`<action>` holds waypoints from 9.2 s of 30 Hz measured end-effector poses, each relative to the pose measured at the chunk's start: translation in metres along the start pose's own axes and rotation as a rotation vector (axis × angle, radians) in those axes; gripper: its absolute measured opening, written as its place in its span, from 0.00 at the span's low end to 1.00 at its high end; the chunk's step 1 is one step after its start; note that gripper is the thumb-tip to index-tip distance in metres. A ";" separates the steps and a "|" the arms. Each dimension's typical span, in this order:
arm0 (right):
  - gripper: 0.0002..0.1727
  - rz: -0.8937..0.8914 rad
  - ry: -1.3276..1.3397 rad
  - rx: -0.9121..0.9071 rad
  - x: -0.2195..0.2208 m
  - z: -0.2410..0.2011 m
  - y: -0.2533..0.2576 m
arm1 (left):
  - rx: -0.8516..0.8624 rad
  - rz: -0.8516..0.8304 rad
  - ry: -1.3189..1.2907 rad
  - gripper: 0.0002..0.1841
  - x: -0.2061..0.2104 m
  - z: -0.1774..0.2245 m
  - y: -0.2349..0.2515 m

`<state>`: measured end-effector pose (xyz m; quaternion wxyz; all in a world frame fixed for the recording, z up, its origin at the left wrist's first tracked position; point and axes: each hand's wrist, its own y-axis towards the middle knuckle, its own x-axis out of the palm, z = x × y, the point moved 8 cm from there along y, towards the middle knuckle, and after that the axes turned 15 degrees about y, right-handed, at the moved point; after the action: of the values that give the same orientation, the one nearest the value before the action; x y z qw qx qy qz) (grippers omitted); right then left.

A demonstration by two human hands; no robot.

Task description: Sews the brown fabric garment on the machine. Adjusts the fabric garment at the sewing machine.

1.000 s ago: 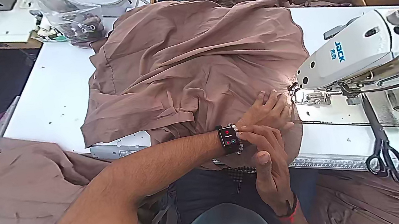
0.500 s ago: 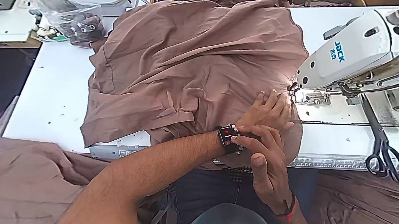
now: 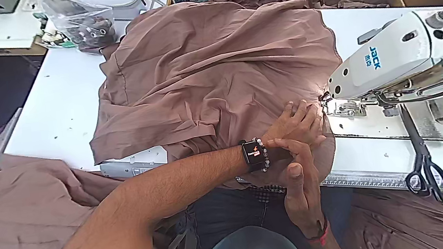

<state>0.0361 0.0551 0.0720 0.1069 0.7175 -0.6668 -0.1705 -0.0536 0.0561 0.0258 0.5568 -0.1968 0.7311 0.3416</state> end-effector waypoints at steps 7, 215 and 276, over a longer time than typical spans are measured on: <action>0.33 0.142 0.126 0.002 -0.021 -0.004 -0.001 | 0.047 -0.028 -0.002 0.34 0.000 -0.001 0.000; 0.16 0.374 -0.629 0.503 -0.119 0.077 0.041 | 0.187 0.075 -0.118 0.16 -0.009 -0.019 0.021; 0.10 0.498 -0.791 0.444 -0.148 0.066 0.009 | 0.330 0.190 -0.084 0.17 -0.010 -0.001 0.019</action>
<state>-0.0053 0.2061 0.0302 -0.2710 0.4231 -0.8269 -0.2525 -0.0635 0.0672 0.0411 0.5769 -0.0183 0.7686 0.2761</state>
